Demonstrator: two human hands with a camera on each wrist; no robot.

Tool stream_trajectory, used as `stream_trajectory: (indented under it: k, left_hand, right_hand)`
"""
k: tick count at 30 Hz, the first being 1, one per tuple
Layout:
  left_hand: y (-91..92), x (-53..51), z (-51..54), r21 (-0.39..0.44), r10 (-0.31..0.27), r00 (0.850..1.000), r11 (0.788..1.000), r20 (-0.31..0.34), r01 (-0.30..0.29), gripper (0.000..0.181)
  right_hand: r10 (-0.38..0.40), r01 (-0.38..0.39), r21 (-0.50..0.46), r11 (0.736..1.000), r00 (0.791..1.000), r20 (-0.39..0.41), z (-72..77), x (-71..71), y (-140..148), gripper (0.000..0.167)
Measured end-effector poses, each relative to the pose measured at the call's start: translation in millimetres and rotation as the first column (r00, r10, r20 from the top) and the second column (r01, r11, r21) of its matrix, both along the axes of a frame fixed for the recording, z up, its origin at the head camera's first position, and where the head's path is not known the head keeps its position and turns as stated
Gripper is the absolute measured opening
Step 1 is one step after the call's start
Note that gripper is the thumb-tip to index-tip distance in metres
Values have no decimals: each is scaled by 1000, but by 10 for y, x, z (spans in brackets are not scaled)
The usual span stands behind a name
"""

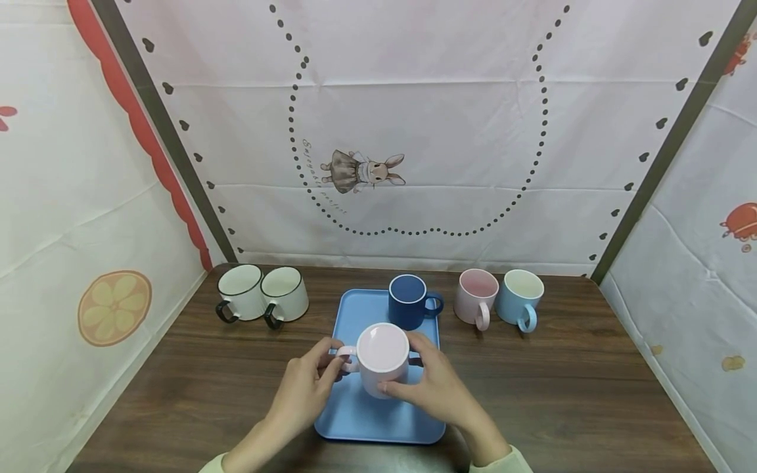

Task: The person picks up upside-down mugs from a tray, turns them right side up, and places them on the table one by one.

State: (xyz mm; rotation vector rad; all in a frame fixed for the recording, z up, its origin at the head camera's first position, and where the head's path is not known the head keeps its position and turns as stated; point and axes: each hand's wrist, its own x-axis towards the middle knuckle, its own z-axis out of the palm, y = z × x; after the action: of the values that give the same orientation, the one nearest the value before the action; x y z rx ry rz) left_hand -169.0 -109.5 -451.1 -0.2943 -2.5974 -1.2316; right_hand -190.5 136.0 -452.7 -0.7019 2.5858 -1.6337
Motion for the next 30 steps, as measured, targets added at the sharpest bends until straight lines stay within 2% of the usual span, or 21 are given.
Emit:
stream_trajectory:
  k: [9,20,25,30]
  left_hand:
    - [8,29,24,10,-30,999,1000,40,30,10]
    - [0,11,6,27,-43,998,999,52,42,9]
    - [-20,-5,0,61,-50,993,997,104,44,10]
    - [-50,-31,-13,90,-81,980,994,180,66,30]
  right_hand:
    - [-24,24,-9,1000,999,43,7,20,-68,84]
    - [-52,51,10,999,998,27,-21,10,-96,84]
    - [-74,74,16,997,997,18,-28,14,-110,84]
    - [-105,105,20,994,994,16,-32,16,-115,85]
